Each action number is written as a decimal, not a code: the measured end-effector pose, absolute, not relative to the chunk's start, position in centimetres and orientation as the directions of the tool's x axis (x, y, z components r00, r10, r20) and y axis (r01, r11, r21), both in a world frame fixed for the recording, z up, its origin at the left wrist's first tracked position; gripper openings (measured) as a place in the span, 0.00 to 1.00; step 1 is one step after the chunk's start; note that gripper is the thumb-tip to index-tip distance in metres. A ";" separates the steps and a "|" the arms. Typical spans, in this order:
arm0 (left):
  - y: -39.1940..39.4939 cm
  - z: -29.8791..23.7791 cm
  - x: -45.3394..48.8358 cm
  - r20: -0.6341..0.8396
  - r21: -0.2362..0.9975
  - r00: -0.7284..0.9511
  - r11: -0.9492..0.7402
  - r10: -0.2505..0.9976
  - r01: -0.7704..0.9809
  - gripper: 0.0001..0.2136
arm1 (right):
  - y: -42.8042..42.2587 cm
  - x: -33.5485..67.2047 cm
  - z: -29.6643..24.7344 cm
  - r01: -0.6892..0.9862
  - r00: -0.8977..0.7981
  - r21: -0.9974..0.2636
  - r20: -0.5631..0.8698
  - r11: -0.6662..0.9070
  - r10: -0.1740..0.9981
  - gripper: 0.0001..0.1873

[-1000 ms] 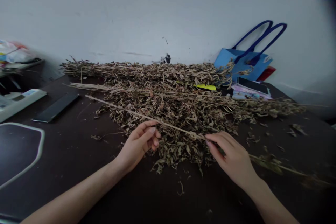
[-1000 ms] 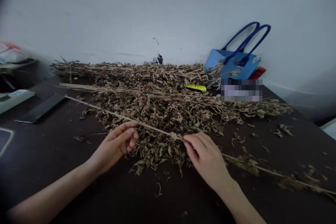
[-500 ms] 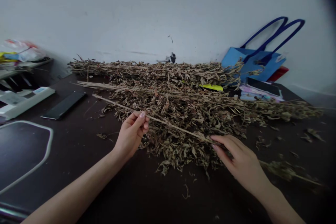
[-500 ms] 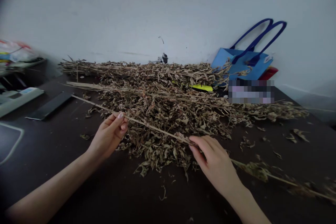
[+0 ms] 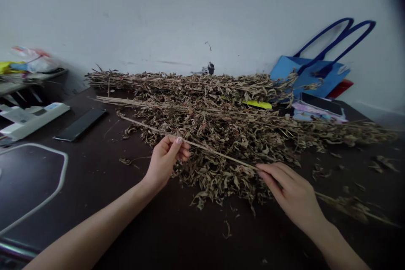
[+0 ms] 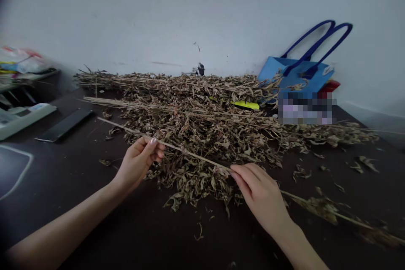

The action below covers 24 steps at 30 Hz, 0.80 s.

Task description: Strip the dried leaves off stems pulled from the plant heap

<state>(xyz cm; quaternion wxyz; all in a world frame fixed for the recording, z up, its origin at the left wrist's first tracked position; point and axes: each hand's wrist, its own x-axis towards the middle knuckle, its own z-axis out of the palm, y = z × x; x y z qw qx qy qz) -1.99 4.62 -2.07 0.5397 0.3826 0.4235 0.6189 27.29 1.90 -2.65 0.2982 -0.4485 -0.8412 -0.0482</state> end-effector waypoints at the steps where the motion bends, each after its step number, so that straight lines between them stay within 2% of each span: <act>1: 4.6 -2.1 -1.9 0.037 0.940 -0.130 -0.079 0.991 -0.332 0.07 | 1.9 27.4 -2.7 0.784 -0.419 -0.190 0.541 0.591 0.729 0.08; 9: 3.8 -1.9 -1.2 0.138 0.889 -0.152 -0.190 0.979 -0.416 0.07 | 2.0 27.3 -2.8 0.768 -0.429 -0.252 0.479 0.588 0.766 0.08; 17: 3.4 -1.5 -0.6 0.058 0.852 -0.123 -0.114 0.991 -0.511 0.07 | 2.4 27.8 -3.5 0.789 -0.413 -0.221 0.501 0.574 0.761 0.09; 20: 3.8 -1.6 -0.9 0.027 0.895 -0.053 -0.048 0.998 -0.443 0.07 | 2.6 28.0 -3.6 0.798 -0.405 -0.210 0.506 0.564 0.761 0.09; 24: 4.1 -1.7 -1.6 -0.015 0.969 -0.010 0.012 1.000 -0.247 0.03 | 2.7 28.2 -3.4 0.806 -0.404 -0.192 0.512 0.560 0.758 0.09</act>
